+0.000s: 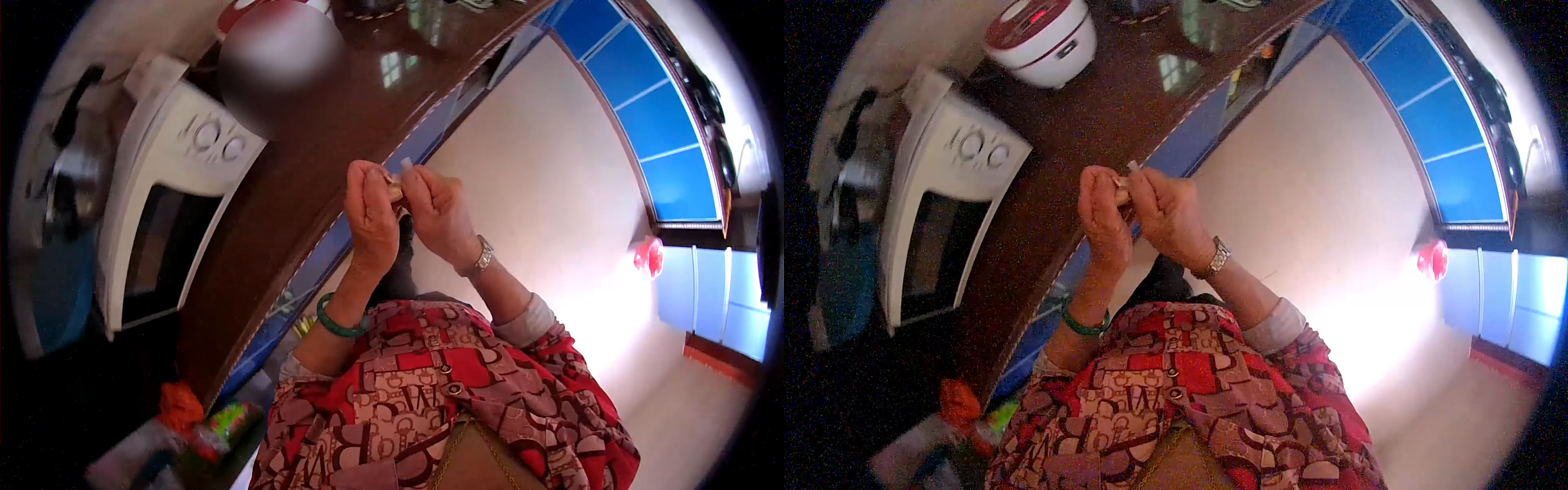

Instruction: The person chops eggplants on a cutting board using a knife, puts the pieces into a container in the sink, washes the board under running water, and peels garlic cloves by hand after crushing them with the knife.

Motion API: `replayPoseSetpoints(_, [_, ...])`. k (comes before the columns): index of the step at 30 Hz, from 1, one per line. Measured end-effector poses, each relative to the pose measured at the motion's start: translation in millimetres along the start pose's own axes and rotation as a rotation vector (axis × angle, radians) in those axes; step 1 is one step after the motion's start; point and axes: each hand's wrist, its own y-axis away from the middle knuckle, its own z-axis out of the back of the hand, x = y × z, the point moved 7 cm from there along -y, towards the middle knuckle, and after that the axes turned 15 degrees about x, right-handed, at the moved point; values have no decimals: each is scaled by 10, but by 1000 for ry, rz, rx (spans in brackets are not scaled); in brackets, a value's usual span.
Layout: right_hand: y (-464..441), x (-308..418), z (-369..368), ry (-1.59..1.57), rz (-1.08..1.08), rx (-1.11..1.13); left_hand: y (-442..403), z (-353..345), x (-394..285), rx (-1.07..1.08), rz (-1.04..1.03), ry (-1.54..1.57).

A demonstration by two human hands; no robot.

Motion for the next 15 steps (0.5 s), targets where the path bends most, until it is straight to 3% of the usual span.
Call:
replayPoseSetpoints(2, [-101,-107,307,39,-57,-52,-269,-274,166,36,122,296])
replayPoseSetpoints(4, [-279,-259,624,79,-106,-98,-637,-499,227,121,80,296])
replayPoseSetpoints(6, [-472,-488,918,-134,-106,-127,-972,-682,306,216,52,303])
replayPoseSetpoints(8, [-620,-541,1225,-205,-141,-151,-1232,-1075,546,417,315,935])
replayPoseSetpoints(13, [-793,-712,2114,-231,-215,-279,-1878,-1872,712,565,438,805])
replayPoseSetpoints(15, [-725,-827,2489,-377,-257,-348,-2024,-2249,806,611,573,956])
